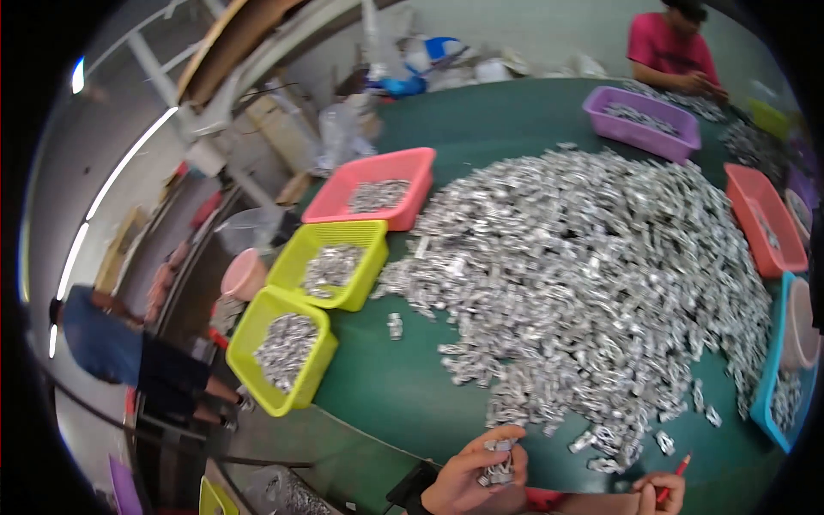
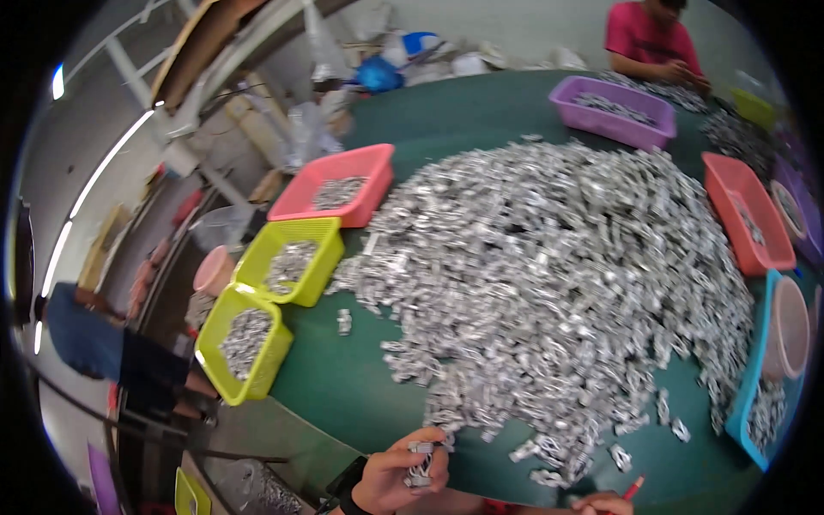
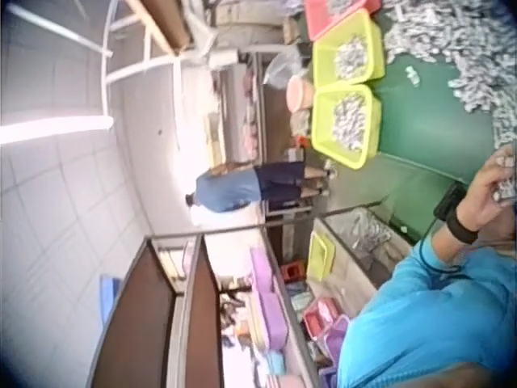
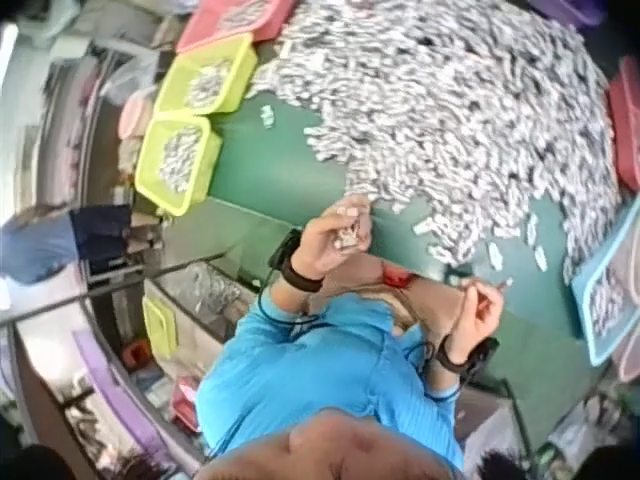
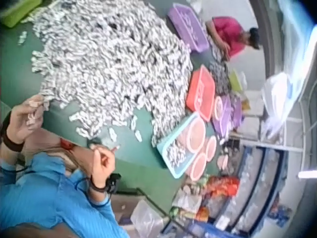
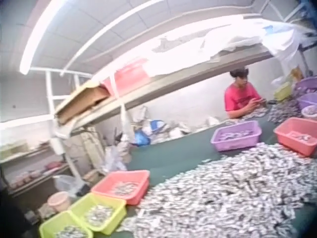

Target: The recorder is sorting through a large pile of small silver metal clips at a workbench, inspecting them and placing specific ones into colored plastic bins.

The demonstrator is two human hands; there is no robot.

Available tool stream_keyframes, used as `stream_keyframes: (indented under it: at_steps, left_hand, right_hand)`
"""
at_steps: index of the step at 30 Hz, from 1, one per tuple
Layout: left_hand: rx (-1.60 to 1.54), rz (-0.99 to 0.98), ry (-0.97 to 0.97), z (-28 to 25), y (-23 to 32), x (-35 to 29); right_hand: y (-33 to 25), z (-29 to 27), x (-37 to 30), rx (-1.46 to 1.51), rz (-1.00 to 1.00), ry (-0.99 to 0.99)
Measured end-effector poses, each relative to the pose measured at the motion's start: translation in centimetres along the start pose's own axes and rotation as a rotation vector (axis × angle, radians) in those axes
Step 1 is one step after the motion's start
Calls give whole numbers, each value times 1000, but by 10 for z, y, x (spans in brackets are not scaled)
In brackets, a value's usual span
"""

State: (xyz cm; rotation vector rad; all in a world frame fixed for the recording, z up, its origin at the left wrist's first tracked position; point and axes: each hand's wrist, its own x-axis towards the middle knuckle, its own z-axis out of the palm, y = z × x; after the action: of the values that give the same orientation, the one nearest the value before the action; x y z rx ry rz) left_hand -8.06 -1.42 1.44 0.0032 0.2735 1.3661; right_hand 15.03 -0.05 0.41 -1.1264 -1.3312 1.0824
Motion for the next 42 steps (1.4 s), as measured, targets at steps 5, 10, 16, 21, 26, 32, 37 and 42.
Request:
stream_keyframes:
  at_steps: [5,10,16,21,26,32,37,42]
  left_hand:
    - [428,703,372,11,91,-54]
    - [1416,1227,921,1,226,-114]
    - [1969,1126,1059,-31,240,-112]
    - [2125,1035,630,8,100,-43]
    - [1995,703,74,23,-15,19]
    - [2119,668,62,34,-87,55]
    - [2133,658,136,25,-83,51]
    - [1273,340,353,25,-73,39]
  right_hand:
    - [6,-5,6,91,57,-30]
    - [7,-3,9,84,79,-37]
    - [7,-6,4,27,93,57]
    - [5,-2,16,67,107,67]
    - [20,4,16,19,31,51]
    - [15,-12,2,100,174,-18]
    - [18,-12,2,168,194,-8]
    - [14,3,8,108,66,-45]
